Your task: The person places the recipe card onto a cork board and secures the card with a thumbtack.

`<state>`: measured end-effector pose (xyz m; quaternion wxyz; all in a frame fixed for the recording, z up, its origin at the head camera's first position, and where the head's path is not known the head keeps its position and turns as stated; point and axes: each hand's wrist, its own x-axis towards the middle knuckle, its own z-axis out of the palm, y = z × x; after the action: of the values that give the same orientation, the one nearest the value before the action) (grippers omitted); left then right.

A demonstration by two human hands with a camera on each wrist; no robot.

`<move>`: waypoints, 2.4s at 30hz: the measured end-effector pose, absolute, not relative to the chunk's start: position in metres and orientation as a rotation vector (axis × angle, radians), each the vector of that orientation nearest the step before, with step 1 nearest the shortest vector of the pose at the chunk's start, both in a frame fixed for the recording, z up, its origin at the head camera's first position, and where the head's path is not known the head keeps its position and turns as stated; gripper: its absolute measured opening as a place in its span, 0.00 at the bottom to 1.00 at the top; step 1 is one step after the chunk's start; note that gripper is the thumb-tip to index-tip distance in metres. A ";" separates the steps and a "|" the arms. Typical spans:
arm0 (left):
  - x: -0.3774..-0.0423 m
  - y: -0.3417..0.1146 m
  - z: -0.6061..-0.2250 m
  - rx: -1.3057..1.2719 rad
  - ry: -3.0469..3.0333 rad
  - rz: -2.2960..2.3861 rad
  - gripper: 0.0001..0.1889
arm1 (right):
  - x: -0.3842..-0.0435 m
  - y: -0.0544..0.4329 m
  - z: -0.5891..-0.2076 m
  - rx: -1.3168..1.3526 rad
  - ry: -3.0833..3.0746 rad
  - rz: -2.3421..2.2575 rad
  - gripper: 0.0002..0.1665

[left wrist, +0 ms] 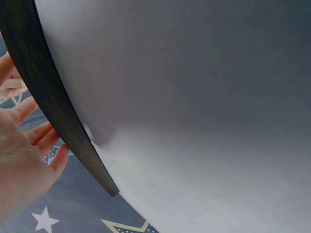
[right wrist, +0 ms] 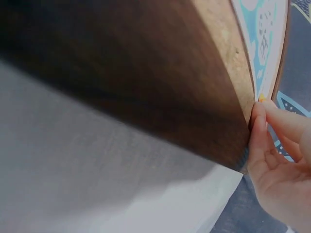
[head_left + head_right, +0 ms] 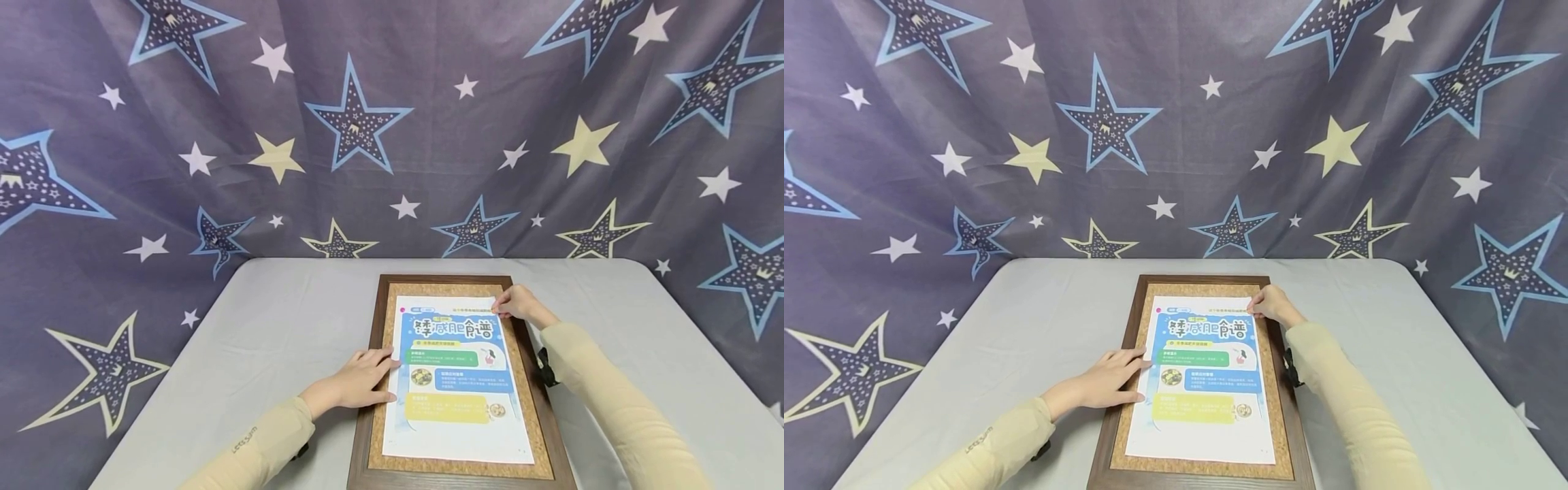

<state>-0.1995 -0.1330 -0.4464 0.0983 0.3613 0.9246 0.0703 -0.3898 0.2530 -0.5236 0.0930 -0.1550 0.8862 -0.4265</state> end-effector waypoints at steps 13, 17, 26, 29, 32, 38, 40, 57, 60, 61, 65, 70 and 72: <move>-0.198 -0.134 -0.445 1.076 2.738 0.214 0.31 | -0.342 0.226 -0.466 -0.385 2.682 -1.241 0.06; -0.198 -0.133 -0.445 1.075 2.737 0.214 0.31 | -0.343 0.231 -0.471 -0.456 2.679 -1.274 0.06; -0.198 -0.133 -0.445 1.074 2.733 0.230 0.31 | -0.302 0.224 -0.434 -0.521 2.720 -1.235 0.09; -0.199 -0.134 -0.447 1.071 2.737 0.229 0.31 | -0.297 0.224 -0.432 -0.518 2.717 -1.230 0.10; -0.200 -0.134 -0.448 1.067 2.737 0.222 0.31 | -0.292 0.226 -0.431 -0.561 2.711 -1.237 0.10; -0.200 -0.134 -0.447 1.071 2.737 0.216 0.31 | -0.276 0.232 -0.425 -0.689 2.727 -1.178 0.09; -0.201 -0.134 -0.447 1.073 2.737 0.212 0.31 | -0.270 0.234 -0.423 -0.717 2.737 -1.152 0.09; -0.200 -0.134 -0.445 1.069 2.730 0.215 0.31 | -0.224 0.256 -0.413 -0.681 2.781 -1.073 0.09; -0.200 -0.134 -0.445 1.069 2.731 0.208 0.31 | -0.217 0.260 -0.413 -0.697 2.802 -1.035 0.09; -0.200 -0.134 -0.446 1.069 2.731 0.206 0.31 | -0.215 0.261 -0.413 -0.698 2.807 -1.027 0.09; -0.199 -0.133 -0.445 1.066 2.730 0.199 0.31 | -0.207 0.266 -0.414 -0.698 2.800 -1.013 0.08; -0.198 -0.133 -0.444 1.066 2.727 0.202 0.31 | -0.199 0.273 -0.417 -0.727 2.783 -1.045 0.09; -0.198 -0.133 -0.443 1.066 2.726 0.207 0.31 | -0.197 0.275 -0.418 -0.749 2.794 -1.051 0.10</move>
<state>-0.1983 -0.1326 -0.4431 0.1034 0.3613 0.9241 0.0700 -0.1972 0.2753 -0.4184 0.0317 -0.2434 0.9073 -0.3414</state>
